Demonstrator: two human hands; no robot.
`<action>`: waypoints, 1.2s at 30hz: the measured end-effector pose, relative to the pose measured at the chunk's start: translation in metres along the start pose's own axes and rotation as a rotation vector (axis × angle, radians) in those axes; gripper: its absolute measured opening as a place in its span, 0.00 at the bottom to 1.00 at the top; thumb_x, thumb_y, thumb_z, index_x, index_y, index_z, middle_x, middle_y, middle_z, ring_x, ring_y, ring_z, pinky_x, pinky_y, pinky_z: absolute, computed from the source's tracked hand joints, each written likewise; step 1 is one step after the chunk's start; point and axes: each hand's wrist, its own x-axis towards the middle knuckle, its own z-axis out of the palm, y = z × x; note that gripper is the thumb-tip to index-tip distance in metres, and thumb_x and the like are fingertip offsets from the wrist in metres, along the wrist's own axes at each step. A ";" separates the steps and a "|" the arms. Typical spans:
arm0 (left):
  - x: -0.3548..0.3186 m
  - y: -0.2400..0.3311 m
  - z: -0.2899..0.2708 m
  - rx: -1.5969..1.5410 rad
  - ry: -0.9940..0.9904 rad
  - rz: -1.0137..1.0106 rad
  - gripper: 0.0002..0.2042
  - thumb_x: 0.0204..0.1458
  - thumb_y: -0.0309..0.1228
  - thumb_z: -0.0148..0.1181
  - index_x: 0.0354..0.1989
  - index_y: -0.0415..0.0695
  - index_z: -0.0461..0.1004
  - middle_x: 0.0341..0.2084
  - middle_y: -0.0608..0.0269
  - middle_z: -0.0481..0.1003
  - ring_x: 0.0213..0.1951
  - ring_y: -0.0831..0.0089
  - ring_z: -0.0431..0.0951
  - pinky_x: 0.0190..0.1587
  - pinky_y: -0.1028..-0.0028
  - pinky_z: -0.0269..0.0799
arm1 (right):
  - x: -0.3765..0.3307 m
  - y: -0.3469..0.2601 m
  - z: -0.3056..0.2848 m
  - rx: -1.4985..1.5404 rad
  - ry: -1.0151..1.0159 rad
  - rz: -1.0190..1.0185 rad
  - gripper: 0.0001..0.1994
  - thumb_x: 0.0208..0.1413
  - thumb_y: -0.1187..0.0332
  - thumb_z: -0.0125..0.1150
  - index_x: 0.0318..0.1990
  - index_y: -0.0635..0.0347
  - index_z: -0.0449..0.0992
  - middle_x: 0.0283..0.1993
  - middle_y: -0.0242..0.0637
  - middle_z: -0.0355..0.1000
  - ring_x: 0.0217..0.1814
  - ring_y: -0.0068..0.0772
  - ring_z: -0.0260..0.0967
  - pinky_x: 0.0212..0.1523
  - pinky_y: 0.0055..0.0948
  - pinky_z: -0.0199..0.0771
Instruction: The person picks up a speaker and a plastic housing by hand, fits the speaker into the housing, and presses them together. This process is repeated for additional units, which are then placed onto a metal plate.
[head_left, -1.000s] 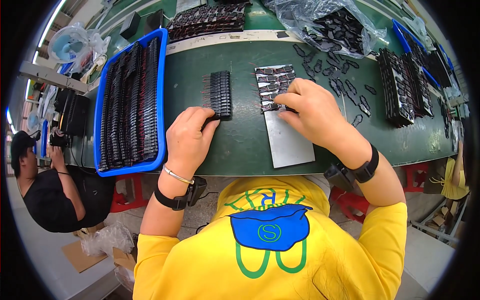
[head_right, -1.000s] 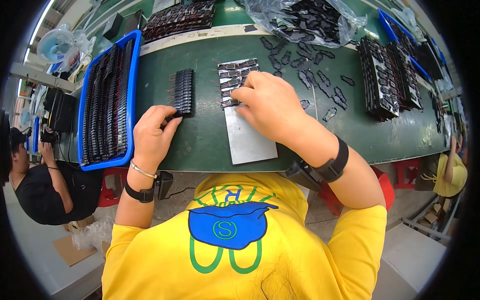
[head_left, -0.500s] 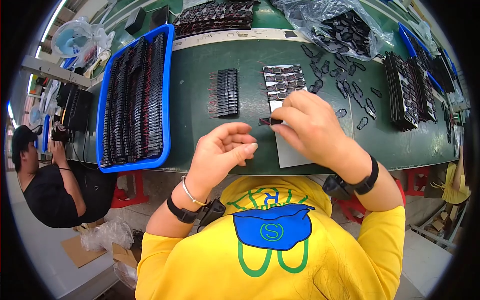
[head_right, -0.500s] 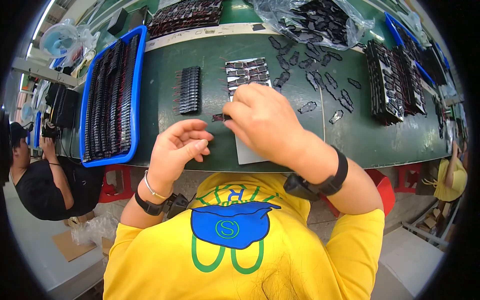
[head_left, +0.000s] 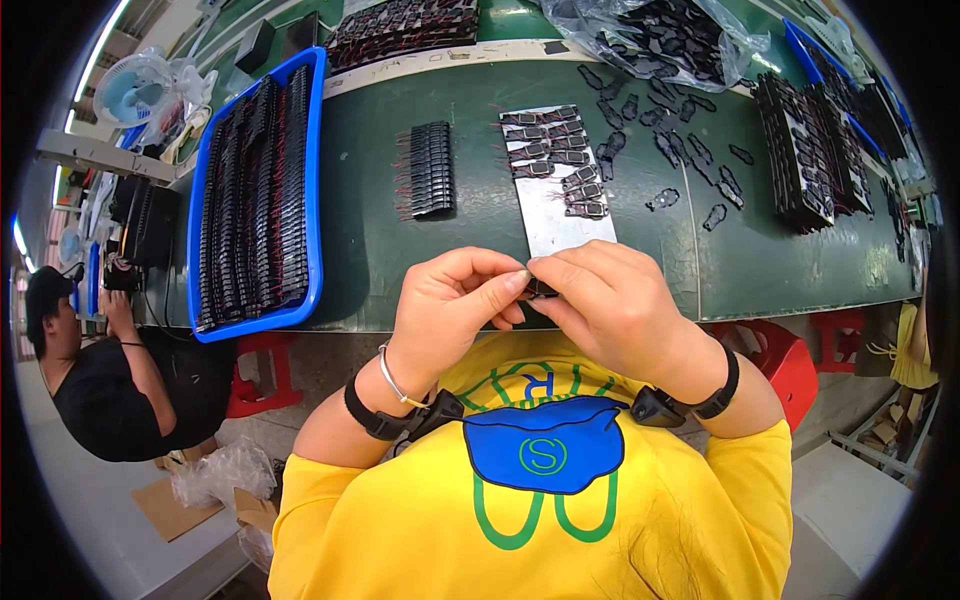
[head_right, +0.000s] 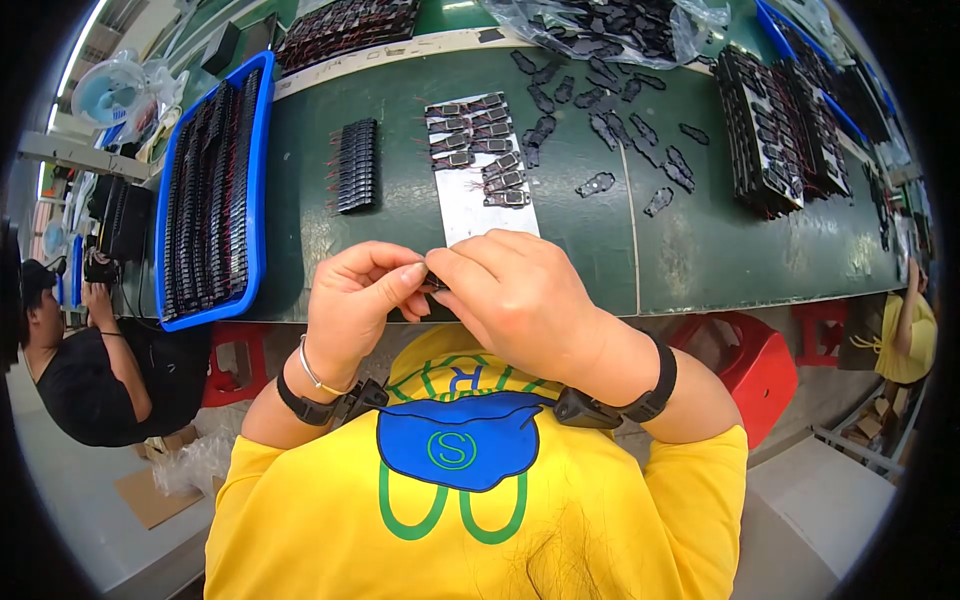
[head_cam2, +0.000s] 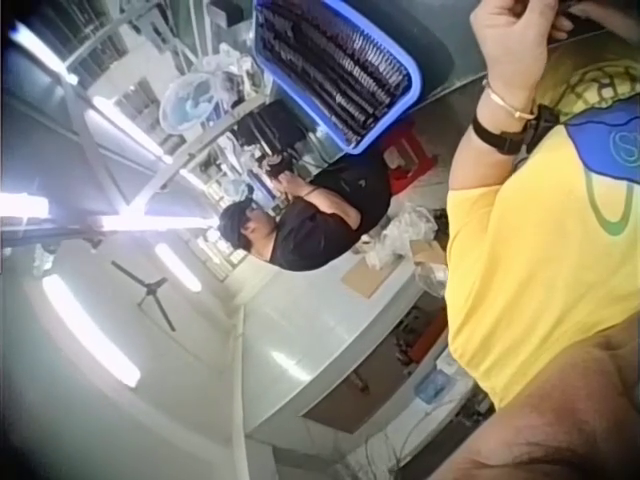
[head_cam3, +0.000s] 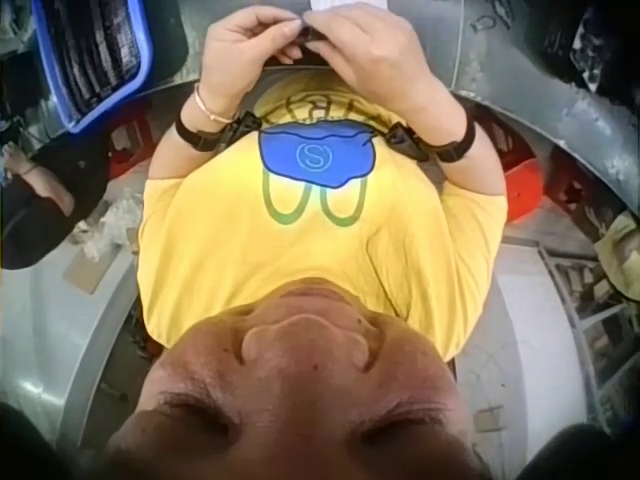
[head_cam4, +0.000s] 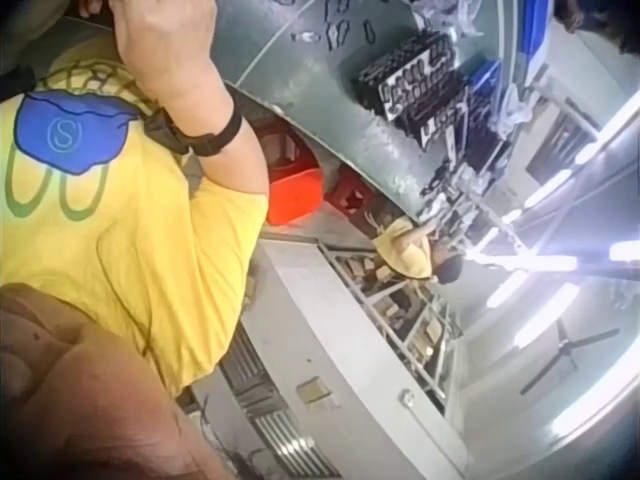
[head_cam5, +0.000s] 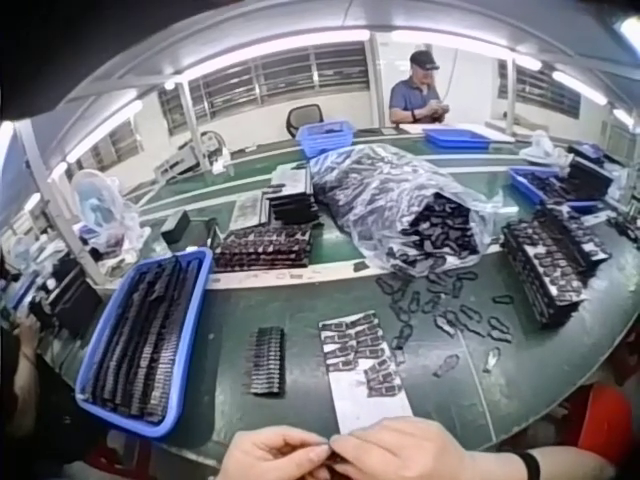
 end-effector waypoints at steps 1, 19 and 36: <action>0.000 0.000 0.001 0.036 -0.006 0.006 0.07 0.54 0.24 0.60 0.39 0.36 0.76 0.28 0.62 0.78 0.27 0.79 0.78 0.29 0.82 0.75 | -0.002 0.000 -0.001 0.002 0.002 0.002 0.16 0.35 0.77 0.69 0.37 0.64 0.75 0.32 0.41 0.73 0.32 0.41 0.72 0.31 0.34 0.73; 0.001 0.000 0.010 0.869 -0.027 0.774 0.10 0.45 0.17 0.64 0.37 0.39 0.78 0.32 0.56 0.76 0.34 0.71 0.78 0.33 0.78 0.74 | -0.018 0.001 -0.006 0.081 -0.029 0.141 0.14 0.39 0.77 0.68 0.38 0.64 0.76 0.30 0.41 0.75 0.31 0.41 0.75 0.30 0.32 0.75; -0.002 -0.008 0.003 0.051 -0.076 0.161 0.06 0.53 0.20 0.60 0.39 0.37 0.77 0.32 0.61 0.77 0.30 0.79 0.77 0.32 0.81 0.74 | -0.023 0.007 -0.007 0.005 0.120 -0.104 0.14 0.38 0.79 0.68 0.37 0.65 0.78 0.31 0.39 0.74 0.26 0.36 0.73 0.24 0.27 0.71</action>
